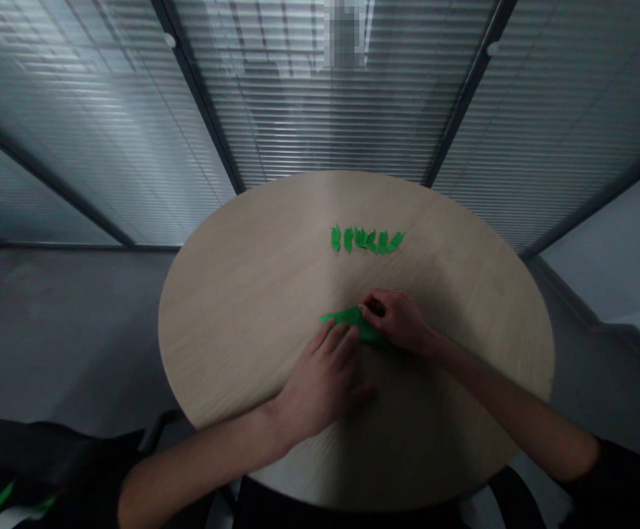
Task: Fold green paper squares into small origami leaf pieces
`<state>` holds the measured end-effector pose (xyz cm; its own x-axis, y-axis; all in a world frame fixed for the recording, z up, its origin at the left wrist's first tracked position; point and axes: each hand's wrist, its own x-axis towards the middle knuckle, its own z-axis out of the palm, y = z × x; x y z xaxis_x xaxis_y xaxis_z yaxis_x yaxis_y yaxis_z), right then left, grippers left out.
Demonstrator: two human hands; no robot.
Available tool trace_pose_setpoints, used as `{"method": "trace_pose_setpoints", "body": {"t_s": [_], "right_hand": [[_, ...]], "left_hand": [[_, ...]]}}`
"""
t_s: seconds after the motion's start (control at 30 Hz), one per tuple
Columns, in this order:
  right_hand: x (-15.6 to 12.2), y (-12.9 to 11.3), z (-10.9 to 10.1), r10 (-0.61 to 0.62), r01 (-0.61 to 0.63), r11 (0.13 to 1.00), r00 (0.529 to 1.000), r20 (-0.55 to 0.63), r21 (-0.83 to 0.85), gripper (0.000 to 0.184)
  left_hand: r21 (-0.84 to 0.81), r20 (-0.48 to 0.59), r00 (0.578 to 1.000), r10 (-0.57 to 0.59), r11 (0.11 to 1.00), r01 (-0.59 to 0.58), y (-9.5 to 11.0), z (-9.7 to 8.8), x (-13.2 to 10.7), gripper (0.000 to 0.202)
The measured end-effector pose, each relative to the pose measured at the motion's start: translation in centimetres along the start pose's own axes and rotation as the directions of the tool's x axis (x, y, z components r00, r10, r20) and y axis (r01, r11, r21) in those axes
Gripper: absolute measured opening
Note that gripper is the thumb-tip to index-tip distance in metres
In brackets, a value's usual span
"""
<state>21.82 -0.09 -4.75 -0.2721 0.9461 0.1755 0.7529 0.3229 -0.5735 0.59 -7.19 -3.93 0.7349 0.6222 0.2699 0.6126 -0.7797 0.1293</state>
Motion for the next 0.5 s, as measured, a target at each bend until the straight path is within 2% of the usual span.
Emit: {"method": "trace_pose_setpoints", "body": {"t_s": [0.1,0.33,0.5], "right_hand": [[-0.1,0.0,-0.1,0.001,-0.001,1.000,1.000,-0.001,0.003,0.013],[-0.2,0.1,0.0,0.009,-0.009,1.000,1.000,0.016,0.021,0.016],[-0.1,0.1,0.2,0.025,-0.024,0.999,1.000,-0.011,0.048,0.015]], "left_hand": [[-0.039,-0.004,1.000,0.019,0.999,-0.019,-0.4,0.6,0.1,0.051],[-0.062,-0.079,0.997,0.023,0.998,-0.028,-1.0,1.3,1.2,0.066],[-0.042,-0.045,0.999,0.009,0.999,-0.011,-0.8,1.6,1.2,0.062]]}}
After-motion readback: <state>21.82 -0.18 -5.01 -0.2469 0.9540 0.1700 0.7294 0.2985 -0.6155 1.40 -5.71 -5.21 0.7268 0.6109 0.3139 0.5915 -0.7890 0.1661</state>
